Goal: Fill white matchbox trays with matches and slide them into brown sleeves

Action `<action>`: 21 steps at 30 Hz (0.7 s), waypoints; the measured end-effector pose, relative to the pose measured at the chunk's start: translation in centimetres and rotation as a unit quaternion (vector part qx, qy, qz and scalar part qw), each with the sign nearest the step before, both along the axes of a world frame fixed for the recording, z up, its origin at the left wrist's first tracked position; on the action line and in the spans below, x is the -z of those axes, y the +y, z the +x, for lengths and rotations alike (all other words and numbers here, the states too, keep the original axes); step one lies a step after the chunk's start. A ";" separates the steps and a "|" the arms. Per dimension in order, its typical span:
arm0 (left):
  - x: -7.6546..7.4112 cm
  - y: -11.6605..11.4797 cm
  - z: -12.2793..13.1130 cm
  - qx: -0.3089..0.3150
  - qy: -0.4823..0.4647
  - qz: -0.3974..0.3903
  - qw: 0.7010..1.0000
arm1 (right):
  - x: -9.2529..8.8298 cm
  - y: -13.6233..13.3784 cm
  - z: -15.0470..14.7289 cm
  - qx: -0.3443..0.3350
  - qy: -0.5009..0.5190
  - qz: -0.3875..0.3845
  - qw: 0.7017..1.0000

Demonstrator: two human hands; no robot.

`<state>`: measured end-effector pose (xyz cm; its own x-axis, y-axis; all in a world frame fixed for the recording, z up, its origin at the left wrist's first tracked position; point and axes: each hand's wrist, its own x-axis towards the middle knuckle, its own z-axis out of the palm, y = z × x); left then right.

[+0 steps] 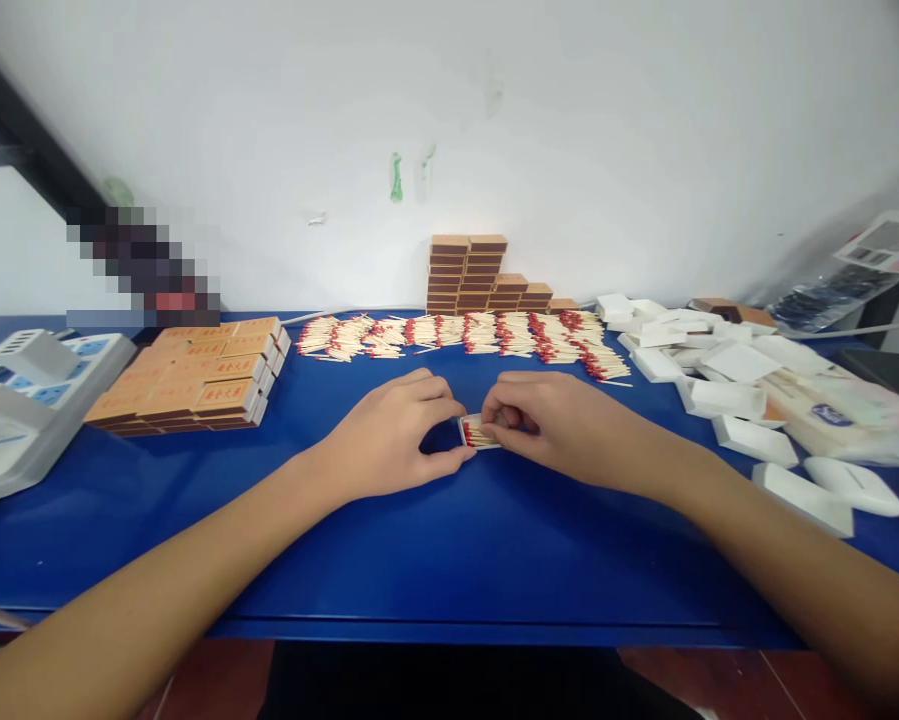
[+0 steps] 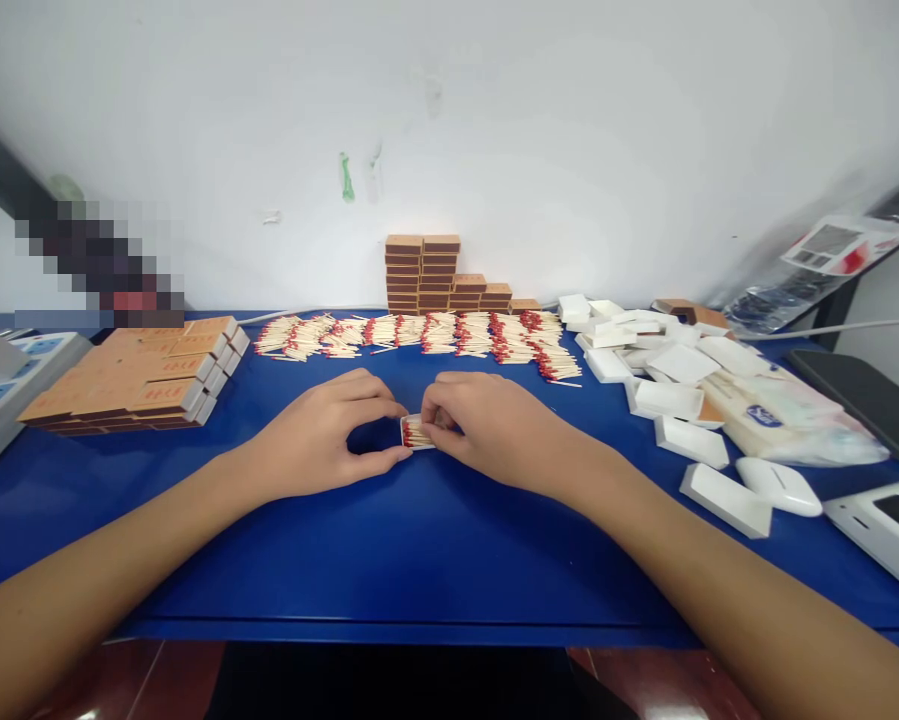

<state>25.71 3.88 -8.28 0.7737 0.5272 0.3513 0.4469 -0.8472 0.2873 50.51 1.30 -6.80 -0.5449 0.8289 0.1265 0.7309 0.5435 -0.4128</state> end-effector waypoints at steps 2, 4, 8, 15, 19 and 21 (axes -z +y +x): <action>0.1 0.1 -0.1 -0.001 0.002 -0.005 1.000 | -0.4 0.2 0.8 0.003 0.002 0.006 1.000; 0.1 0.2 -0.2 -0.004 0.002 -0.008 1.000 | -1.1 0.7 2.5 0.021 0.002 0.018 1.000; 0.2 0.3 -0.6 -0.011 0.004 -0.011 1.000 | -2.8 2.4 8.6 0.144 -0.058 0.010 0.988; -0.1 0.3 -0.9 -0.013 0.008 -0.007 1.000 | -2.6 4.7 15.5 0.223 -0.133 -0.109 0.960; -0.2 0.3 -1.1 -0.018 0.014 -0.004 1.000 | -1.7 5.1 16.0 0.212 -0.124 -0.119 0.962; -0.2 0.3 -1.2 -0.020 0.016 -0.003 1.000 | -1.4 5.3 16.2 0.200 -0.129 -0.127 0.963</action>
<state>24.53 4.21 -8.10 0.7628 0.5596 0.3241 0.4886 -0.8271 0.2778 66.67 6.56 -5.36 -0.1614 0.9653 -0.2051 0.9571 0.1024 -0.2711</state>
